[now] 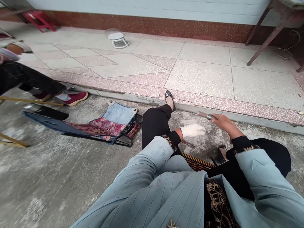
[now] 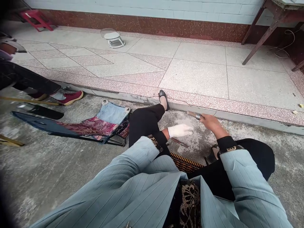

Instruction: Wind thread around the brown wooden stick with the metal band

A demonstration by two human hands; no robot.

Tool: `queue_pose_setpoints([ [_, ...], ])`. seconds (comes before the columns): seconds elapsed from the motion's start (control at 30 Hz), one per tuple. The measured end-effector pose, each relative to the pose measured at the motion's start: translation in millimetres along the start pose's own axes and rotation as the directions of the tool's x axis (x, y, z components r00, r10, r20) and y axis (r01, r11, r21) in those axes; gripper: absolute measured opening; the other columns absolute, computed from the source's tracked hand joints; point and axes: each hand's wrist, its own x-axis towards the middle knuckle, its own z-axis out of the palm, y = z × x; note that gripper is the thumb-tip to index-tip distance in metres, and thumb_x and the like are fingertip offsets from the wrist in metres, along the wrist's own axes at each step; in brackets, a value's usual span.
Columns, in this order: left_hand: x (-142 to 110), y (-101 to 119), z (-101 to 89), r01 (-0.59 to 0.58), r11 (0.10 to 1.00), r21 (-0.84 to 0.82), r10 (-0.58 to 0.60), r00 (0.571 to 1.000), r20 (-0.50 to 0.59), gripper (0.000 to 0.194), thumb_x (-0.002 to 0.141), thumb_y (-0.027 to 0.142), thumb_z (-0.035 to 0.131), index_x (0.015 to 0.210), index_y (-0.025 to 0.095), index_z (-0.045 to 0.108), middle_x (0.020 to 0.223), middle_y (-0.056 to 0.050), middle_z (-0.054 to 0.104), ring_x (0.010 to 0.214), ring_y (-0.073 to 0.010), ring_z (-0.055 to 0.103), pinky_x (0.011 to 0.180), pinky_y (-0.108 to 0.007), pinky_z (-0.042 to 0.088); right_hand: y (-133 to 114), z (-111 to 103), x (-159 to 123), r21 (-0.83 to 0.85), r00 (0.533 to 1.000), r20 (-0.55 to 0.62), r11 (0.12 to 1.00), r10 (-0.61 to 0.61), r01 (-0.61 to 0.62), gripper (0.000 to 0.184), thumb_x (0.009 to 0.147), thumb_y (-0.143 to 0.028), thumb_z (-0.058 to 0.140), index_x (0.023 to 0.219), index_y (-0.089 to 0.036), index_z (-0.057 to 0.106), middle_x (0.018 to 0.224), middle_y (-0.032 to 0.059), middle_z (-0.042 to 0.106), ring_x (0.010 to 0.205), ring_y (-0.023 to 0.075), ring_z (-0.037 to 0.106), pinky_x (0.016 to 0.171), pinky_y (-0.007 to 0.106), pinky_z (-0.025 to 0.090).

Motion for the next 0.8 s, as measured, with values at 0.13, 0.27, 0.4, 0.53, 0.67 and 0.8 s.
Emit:
queue_pose_setpoints([
  [0.13, 1, -3, -11.6, 0.000, 1.000, -0.007, 0.000, 0.999, -0.036, 0.020, 0.090, 0.031, 0.057, 0.096, 0.018, 0.070, 0.097, -0.007, 0.070, 0.092, -0.0197, 0.062, 0.084, -0.027, 0.046, -3, 4, -3, -0.267, 0.941, 0.325, 0.945, -0.094, 0.187, 0.045, 0.083, -0.028, 0.059, 0.128, -0.025, 0.065, 0.104, 0.0109, 0.069, 0.091, 0.0266, 0.062, 0.075, 0.035, 0.045],
  [0.27, 2, -12, -25.8, 0.038, 0.998, -0.046, -0.044, 0.988, -0.145, 0.026, 0.091, 0.031, 0.052, 0.105, 0.017, 0.068, 0.101, -0.008, 0.070, 0.097, -0.0200, 0.061, 0.086, -0.028, 0.043, 1, -12, -13, 0.184, 0.687, 0.638, 0.935, -0.349, 0.304, 0.048, 0.081, -0.033, 0.062, 0.128, -0.023, 0.065, 0.081, 0.0029, 0.066, 0.068, 0.0157, 0.055, 0.066, 0.028, 0.043],
  [0.4, 8, -19, -24.0, 0.050, 0.995, -0.089, -0.063, 0.986, -0.156, 0.031, 0.093, 0.034, 0.049, 0.109, 0.014, 0.066, 0.103, -0.008, 0.070, 0.097, -0.0195, 0.060, 0.086, -0.027, 0.043, 7, -31, -19, 0.525, 0.726, 0.497, 0.831, -0.475, 0.184, 0.067, 0.078, -0.043, 0.068, 0.139, -0.019, 0.054, 0.080, 0.0006, 0.062, 0.066, 0.0118, 0.049, 0.061, 0.025, 0.042],
  [0.53, 12, -22, -6.8, 0.134, 0.983, -0.121, -0.148, 0.982, -0.115, 0.035, 0.094, 0.041, 0.047, 0.100, 0.012, 0.066, 0.093, -0.007, 0.069, 0.084, -0.0182, 0.060, 0.076, -0.026, 0.044, 8, -31, -20, 0.673, 0.830, 0.366, 0.736, -0.420, 0.076, 0.071, 0.075, -0.040, 0.073, 0.140, -0.017, 0.053, 0.075, -0.0009, 0.058, 0.063, 0.0101, 0.045, 0.058, 0.024, 0.038],
  [0.67, 13, -22, 4.8, 0.070, 0.994, -0.085, -0.073, 0.997, -0.034, 0.045, 0.096, 0.049, 0.037, 0.092, 0.013, 0.064, 0.076, -0.004, 0.064, 0.068, -0.0156, 0.054, 0.066, -0.026, 0.041, 2, -20, -19, 0.805, 0.887, 0.286, 0.592, -0.362, -0.018, 0.076, 0.073, -0.037, 0.076, 0.141, -0.014, 0.051, 0.072, -0.0005, 0.058, 0.061, 0.0108, 0.046, 0.056, 0.025, 0.038],
  [0.8, 12, -17, 7.5, -0.013, 0.999, -0.039, 0.012, 1.000, -0.017, 0.040, 0.097, 0.044, 0.038, 0.095, 0.014, 0.063, 0.078, -0.004, 0.063, 0.070, -0.0150, 0.054, 0.068, -0.025, 0.039, -1, -8, -9, 0.879, 0.966, 0.161, 0.475, -0.200, -0.048, 0.078, 0.074, -0.038, 0.074, 0.143, -0.014, 0.047, 0.070, 0.0003, 0.059, 0.058, 0.0118, 0.048, 0.056, 0.026, 0.042],
])
